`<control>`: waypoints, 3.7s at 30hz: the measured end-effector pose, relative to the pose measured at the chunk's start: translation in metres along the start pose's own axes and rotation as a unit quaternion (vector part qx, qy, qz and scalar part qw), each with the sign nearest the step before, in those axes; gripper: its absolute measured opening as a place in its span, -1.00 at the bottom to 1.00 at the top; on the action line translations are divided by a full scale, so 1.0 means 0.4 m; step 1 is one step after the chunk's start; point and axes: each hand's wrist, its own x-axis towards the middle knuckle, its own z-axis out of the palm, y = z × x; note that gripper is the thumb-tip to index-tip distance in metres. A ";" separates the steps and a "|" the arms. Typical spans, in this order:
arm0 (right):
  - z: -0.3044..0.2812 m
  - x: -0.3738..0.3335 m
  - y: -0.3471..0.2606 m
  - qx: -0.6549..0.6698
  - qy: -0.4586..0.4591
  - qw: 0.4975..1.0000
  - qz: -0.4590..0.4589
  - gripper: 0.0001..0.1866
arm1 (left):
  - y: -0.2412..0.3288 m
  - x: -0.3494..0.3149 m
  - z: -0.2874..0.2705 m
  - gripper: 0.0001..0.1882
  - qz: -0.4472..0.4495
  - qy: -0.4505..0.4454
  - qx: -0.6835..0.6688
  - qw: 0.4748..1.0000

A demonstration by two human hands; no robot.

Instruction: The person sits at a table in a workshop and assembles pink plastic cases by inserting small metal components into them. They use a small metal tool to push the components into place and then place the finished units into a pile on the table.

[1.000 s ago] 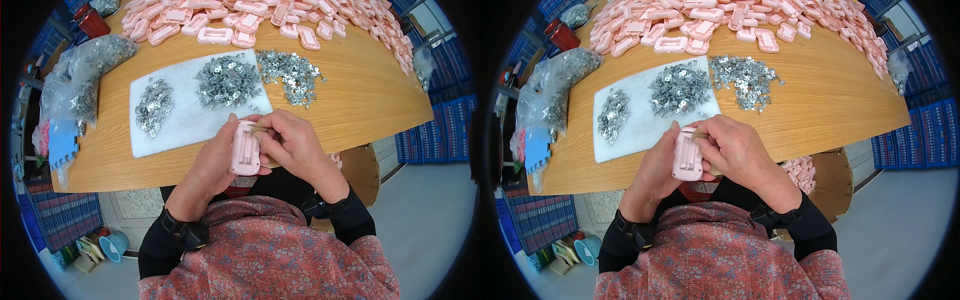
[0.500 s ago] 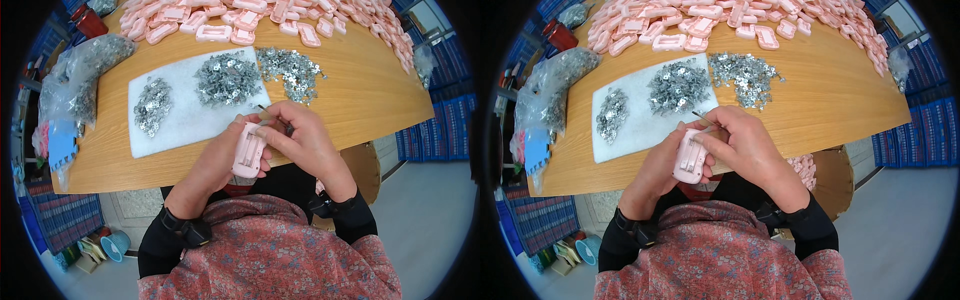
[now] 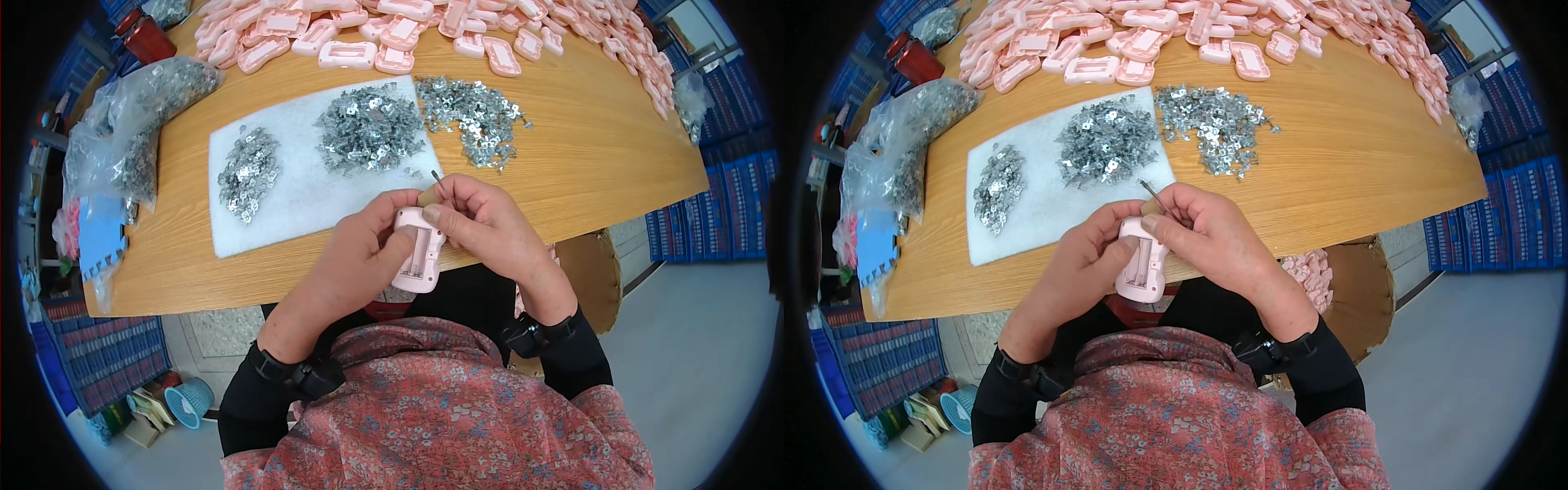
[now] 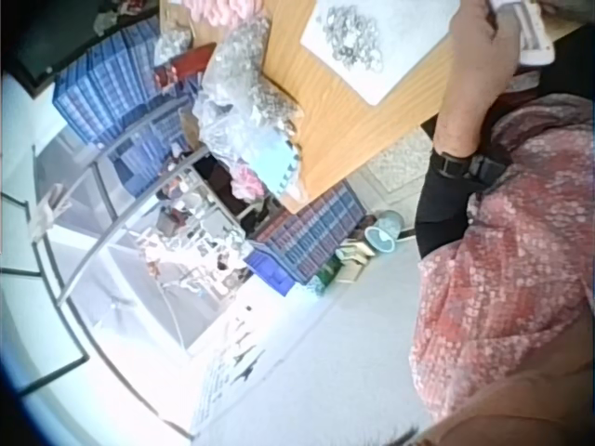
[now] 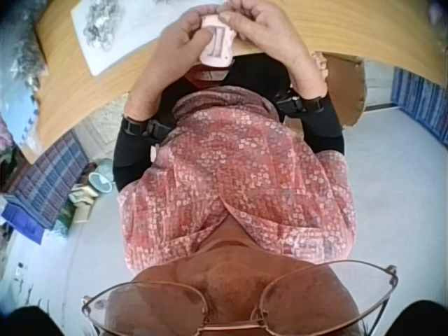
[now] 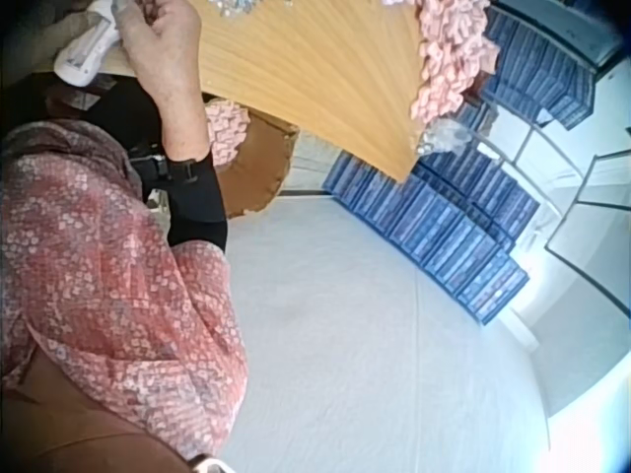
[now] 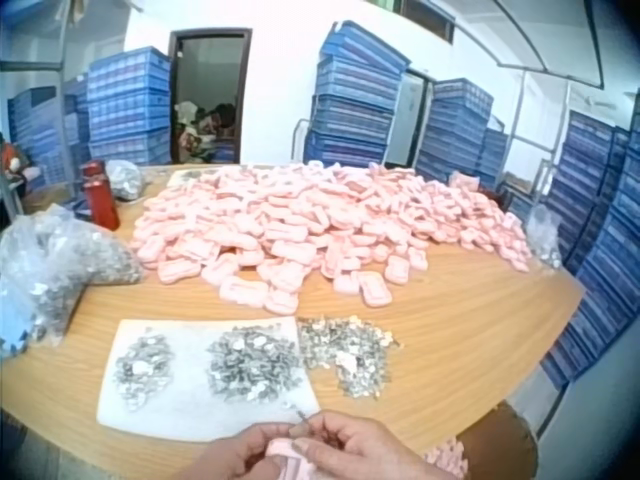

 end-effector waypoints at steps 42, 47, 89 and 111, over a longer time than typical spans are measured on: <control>0.031 0.004 0.017 0.009 0.014 0.994 -0.107 -0.78 | -0.034 -0.014 -0.013 -0.55 -0.146 -0.079 -0.465 0.870; 0.050 0.003 0.029 0.066 0.081 0.979 -0.174 -0.78 | -0.024 -0.006 -0.018 -0.56 -0.124 -0.089 -0.484 0.861; -0.252 -0.461 0.195 0.081 0.347 0.933 -0.047 -0.65 | 0.100 0.123 0.219 -0.63 0.116 -0.145 0.258 0.948; -0.163 -0.421 0.294 -0.232 0.257 0.928 -0.136 -0.85 | 0.217 0.599 -0.316 -0.44 0.154 0.175 0.664 0.711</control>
